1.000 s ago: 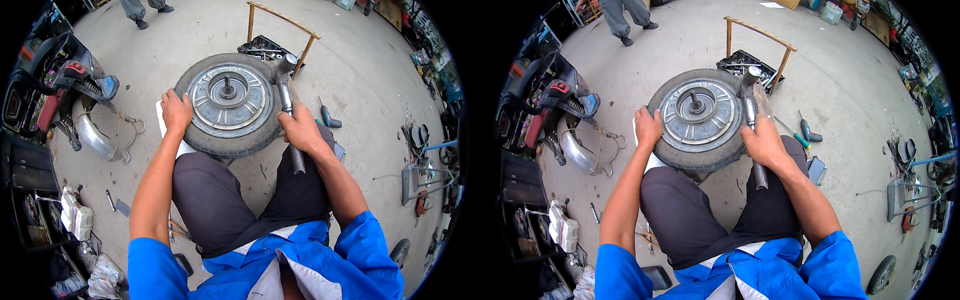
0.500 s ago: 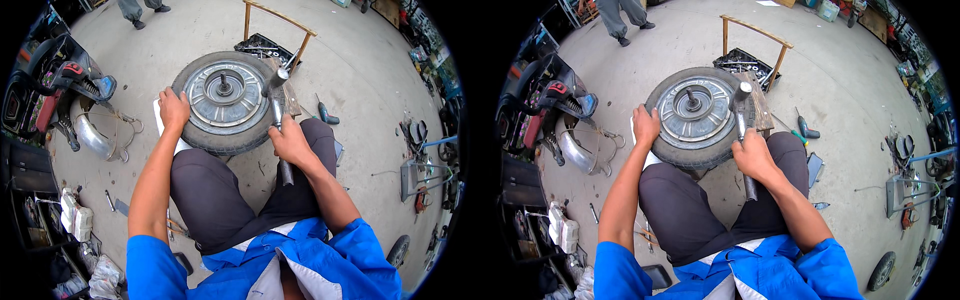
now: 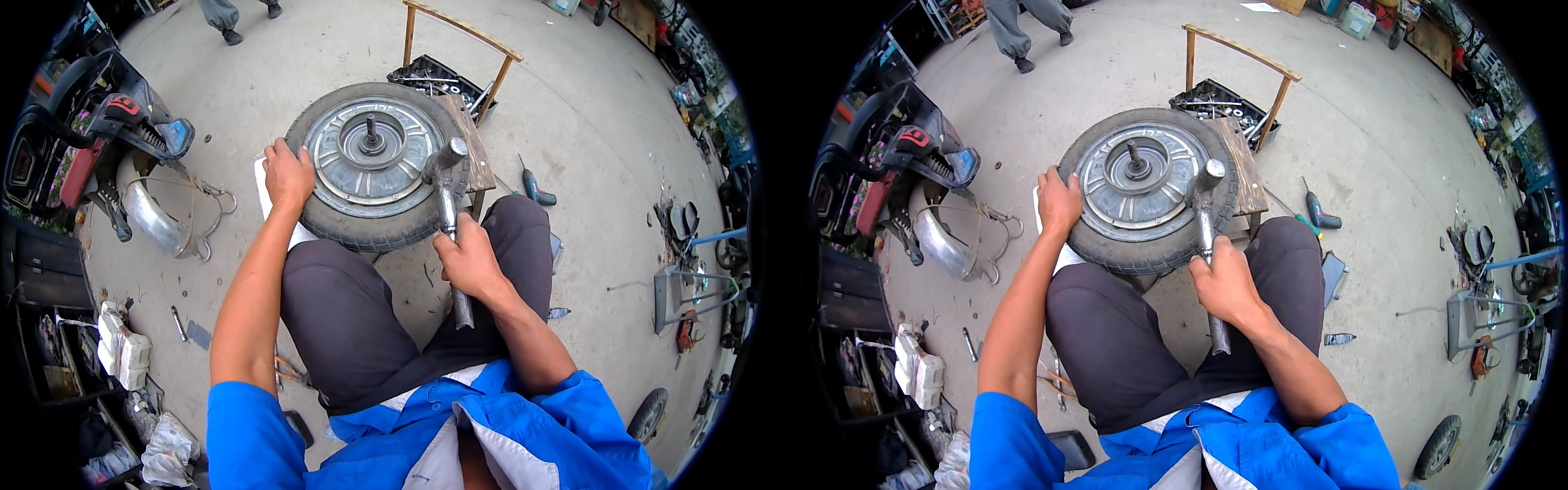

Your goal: The person sits on the floor and uses a hammer and a screwdriver to pry and adjust the tire bead on a motorcycle wheel. They repeatedly strike the rim and use the tool to separate the tire from the rim, rotating the wheel as they work.

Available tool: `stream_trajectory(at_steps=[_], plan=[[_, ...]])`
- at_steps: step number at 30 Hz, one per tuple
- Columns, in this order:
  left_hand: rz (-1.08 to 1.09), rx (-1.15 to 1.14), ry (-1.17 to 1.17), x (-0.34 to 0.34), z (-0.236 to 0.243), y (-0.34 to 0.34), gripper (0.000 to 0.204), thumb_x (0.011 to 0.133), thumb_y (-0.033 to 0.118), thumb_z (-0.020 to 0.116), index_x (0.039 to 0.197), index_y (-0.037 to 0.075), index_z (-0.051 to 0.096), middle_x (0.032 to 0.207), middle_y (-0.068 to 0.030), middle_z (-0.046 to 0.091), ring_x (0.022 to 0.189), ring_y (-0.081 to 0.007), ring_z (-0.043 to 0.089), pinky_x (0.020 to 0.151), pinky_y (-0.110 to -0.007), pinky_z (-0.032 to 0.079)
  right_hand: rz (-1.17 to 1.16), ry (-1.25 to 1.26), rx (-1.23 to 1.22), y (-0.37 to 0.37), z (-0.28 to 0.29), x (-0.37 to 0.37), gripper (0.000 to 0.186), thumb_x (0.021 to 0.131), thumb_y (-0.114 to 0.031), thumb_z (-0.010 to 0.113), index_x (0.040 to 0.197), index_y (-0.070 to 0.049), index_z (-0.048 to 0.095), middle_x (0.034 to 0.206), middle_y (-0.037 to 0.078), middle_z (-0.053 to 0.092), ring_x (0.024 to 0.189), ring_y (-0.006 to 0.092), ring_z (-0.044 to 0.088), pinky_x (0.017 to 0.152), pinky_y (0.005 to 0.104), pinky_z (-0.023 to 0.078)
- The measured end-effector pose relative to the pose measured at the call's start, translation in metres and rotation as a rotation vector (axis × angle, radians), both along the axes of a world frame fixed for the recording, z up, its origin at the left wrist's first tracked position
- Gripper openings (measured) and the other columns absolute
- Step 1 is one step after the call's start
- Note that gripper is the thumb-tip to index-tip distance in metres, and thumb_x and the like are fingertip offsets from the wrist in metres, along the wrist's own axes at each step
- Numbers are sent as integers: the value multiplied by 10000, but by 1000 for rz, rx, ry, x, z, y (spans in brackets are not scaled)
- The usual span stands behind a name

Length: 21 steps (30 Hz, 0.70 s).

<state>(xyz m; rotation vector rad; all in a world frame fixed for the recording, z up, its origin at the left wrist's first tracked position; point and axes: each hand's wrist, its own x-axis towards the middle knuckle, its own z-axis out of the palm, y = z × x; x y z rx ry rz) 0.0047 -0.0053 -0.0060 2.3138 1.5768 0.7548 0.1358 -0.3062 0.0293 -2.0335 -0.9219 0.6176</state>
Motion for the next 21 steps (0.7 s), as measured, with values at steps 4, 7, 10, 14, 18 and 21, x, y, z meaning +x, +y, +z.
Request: stream_trajectory(at_steps=[4, 7, 10, 14, 18, 21], plan=[[4, -13, 23, -3, -1, -4, 470, 954, 289, 605, 1275, -40, 509, 1295, -255, 522, 1178, -442, 532, 977, -507, 470, -34, 3, 59, -13, 21, -17, 270, 915, -124, 603, 897, 114, 477, 677, 293, 605, 651, 456, 648, 600, 501, 490], [1, -17, 23, -1, -1, -3, 477, 953, 288, 606, 1286, -40, 505, 1297, -256, 521, 1187, -439, 530, 978, -507, 470, -39, -95, 1, -10, 12, -24, 270, 917, -117, 596, 922, 121, 469, 673, 297, 601, 649, 474, 635, 606, 504, 493], [17, -32, 12, -5, -2, -8, 485, 956, 287, 604, 1295, -43, 499, 1299, -257, 521, 1194, -441, 525, 981, -506, 470, 16, 84, -43, -8, 4, -12, 300, 917, -147, 608, 907, 126, 485, 679, 293, 612, 654, 465, 644, 619, 506, 499], [2, -39, 14, -1, 0, -5, 502, 956, 288, 604, 1315, -45, 492, 1303, -259, 519, 1201, -443, 519, 993, -501, 464, -72, 35, 58, -15, 22, -19, 269, 923, -138, 604, 890, 90, 465, 636, 256, 604, 593, 415, 644, 559, 489, 471], [3, -28, 23, 1, 0, -4, 484, 955, 287, 606, 1288, -48, 500, 1294, -261, 525, 1197, -442, 523, 987, -503, 467, 21, -93, 2, -10, 9, -27, 279, 920, -128, 594, 874, 107, 450, 659, 307, 600, 626, 472, 637, 592, 521, 487], [6, -7, 8, -3, 2, -2, 469, 954, 285, 606, 1266, -51, 506, 1285, -264, 529, 1190, -445, 527, 978, -506, 471, 74, -54, -45, -6, 5, -24, 287, 915, -130, 594, 905, 126, 465, 677, 332, 602, 651, 499, 628, 618, 529, 491]])
